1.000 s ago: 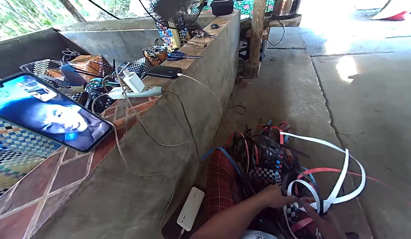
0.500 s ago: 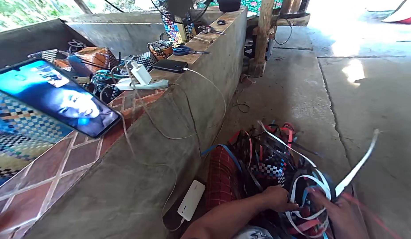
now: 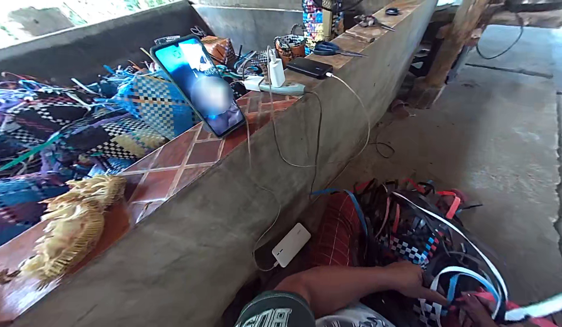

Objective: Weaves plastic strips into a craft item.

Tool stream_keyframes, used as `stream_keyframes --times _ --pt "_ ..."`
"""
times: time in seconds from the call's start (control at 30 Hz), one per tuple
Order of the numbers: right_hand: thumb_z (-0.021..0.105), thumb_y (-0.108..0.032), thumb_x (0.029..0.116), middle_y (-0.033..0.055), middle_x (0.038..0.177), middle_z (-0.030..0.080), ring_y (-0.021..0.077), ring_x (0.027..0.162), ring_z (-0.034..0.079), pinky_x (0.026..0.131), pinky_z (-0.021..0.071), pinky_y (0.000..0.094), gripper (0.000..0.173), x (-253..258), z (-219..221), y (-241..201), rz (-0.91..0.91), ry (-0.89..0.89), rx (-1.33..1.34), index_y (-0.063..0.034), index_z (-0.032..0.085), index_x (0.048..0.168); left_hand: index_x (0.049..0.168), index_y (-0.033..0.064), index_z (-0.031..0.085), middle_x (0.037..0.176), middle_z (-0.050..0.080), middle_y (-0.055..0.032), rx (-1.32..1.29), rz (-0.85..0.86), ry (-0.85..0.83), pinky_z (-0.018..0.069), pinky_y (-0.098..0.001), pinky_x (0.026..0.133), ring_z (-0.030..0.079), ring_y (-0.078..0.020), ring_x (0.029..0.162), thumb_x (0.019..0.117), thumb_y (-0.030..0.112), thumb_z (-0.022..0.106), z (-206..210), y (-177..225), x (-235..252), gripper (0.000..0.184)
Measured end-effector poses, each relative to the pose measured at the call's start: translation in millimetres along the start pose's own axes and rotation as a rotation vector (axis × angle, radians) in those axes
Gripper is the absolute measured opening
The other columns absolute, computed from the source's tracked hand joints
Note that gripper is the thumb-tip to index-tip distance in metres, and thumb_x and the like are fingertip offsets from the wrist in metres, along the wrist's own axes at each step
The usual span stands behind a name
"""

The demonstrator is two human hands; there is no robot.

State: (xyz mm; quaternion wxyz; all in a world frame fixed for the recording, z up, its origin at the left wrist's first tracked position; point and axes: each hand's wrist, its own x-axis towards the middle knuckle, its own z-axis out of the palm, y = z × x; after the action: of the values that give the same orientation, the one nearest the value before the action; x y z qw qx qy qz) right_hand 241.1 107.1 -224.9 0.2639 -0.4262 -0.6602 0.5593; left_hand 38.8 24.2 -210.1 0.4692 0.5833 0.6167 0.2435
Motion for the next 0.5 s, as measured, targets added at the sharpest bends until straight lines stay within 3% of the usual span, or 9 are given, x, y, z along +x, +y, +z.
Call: stream_keyframes --times 0.07,0.1,0.2,0.23,0.27,0.33,0.37,0.47,0.5 --pt "0.062 -0.012 0.0983 0.0009 0.092 0.067 0.0036 0.082 0.066 0.083 0.0587 0.0278 0.025 -5.2 3.3 -4.9 0.058 0.094 0.033 0.0084 0.056 0.112 0.132 -0.005 0.06 0.114 0.069 -0.0272 -0.129 0.087 0.178 0.0517 -0.0553 0.099 0.068 -0.0384 0.107 0.0979 0.027 0.072 -6.5 4.4 -13.2 0.048" --pt "0.062 -0.014 0.0995 0.0024 0.092 0.067 0.0056 0.082 0.068 0.083 0.0591 0.0292 0.027 -9.6 4.7 -13.2 0.103 0.143 0.03 0.0086 0.056 0.113 0.131 -0.006 0.058 0.11 0.068 -0.0264 -0.172 0.118 0.29 0.054 -0.0529 0.095 0.068 -0.0369 0.101 0.0973 0.025 0.073 -11.3 11.7 -22.0 0.048" --pt "0.057 -0.015 0.1029 0.005 0.092 0.068 0.007 0.08 0.067 0.081 0.0585 0.0288 0.03 -14.8 7.5 -17.9 0.212 0.243 0.062 0.0104 0.056 0.118 0.102 -0.0098 0.066 0.088 0.067 -0.0219 -0.111 0.257 0.46 0.0553 -0.0498 0.08 0.067 -0.0326 0.083 0.1047 0.021 0.06 -17.5 38.2 -42.7 0.032" --pt "0.056 -0.016 0.103 0.0007 0.09 0.067 0.004 0.079 0.067 0.08 0.059 0.0261 0.027 -14.0 7.4 -12.4 0.209 0.245 0.074 0.0076 0.056 0.117 0.096 -0.0096 0.069 0.087 0.069 -0.0222 -0.041 0.284 0.394 0.0549 -0.0509 0.08 0.069 -0.0335 0.084 0.1064 0.019 0.055 -17.1 46.9 -43.9 0.033" --pt "0.056 -0.016 0.1032 0.0002 0.093 0.067 0.0033 0.082 0.067 0.081 0.0591 0.0259 0.029 -13.5 6.8 -7.1 0.201 0.241 0.095 0.0075 0.054 0.12 0.103 -0.0076 0.072 0.097 0.071 -0.0237 0.042 0.247 0.254 0.0539 -0.0529 0.088 0.069 -0.0359 0.095 0.1081 0.018 0.051 -16.8 55.7 -42.0 0.034" --pt "0.057 -0.015 0.1022 0.0038 0.1 0.068 0.0064 0.089 0.069 0.086 0.0597 0.0293 0.034 -13.2 6.4 1.7 0.17 0.221 0.157 0.0088 0.051 0.126 0.128 0.0005 0.069 0.125 0.066 -0.0267 0.164 0.092 -0.001 0.0485 -0.0563 0.102 0.062 -0.0407 0.121 0.1092 0.016 0.046 -9.9 65.3 -23.4 0.034" --pt "0.058 -0.015 0.1018 0.0055 0.103 0.068 0.0083 0.091 0.069 0.087 0.0602 0.0306 0.036 -14.2 7.2 3.3 0.17 0.218 0.193 0.0088 0.051 0.128 0.135 0.0024 0.066 0.132 0.062 -0.0278 0.184 0.025 -0.061 0.047 -0.058 0.104 0.058 -0.0426 0.126 0.1092 0.016 0.045 -3.7 65.0 -10.3 0.036" --pt "0.055 -0.019 0.1035 0.004 0.108 0.069 0.0106 0.096 0.069 0.091 0.0586 0.0334 0.037 -23.4 8.4 6.2 0.189 0.191 0.334 0.0027 0.049 0.133 0.134 -0.0004 0.062 0.122 0.068 -0.0263 0.209 -0.119 -0.121 0.0489 -0.0623 0.098 0.063 -0.0428 0.119 0.1119 0.025 0.041 5.5 64.5 22.9 0.039" --pt "0.052 -0.017 0.104 -0.0004 0.102 0.07 0.008 0.092 0.069 0.088 0.0589 0.0313 0.028 -27.2 9.3 7.0 0.194 0.189 0.385 -0.0015 0.053 0.127 0.133 0.0003 0.062 0.12 0.069 -0.0254 0.219 -0.153 -0.136 0.0495 -0.0644 0.095 0.064 -0.0428 0.117 0.1115 0.029 0.043 5.7 64.3 28.3 0.041"
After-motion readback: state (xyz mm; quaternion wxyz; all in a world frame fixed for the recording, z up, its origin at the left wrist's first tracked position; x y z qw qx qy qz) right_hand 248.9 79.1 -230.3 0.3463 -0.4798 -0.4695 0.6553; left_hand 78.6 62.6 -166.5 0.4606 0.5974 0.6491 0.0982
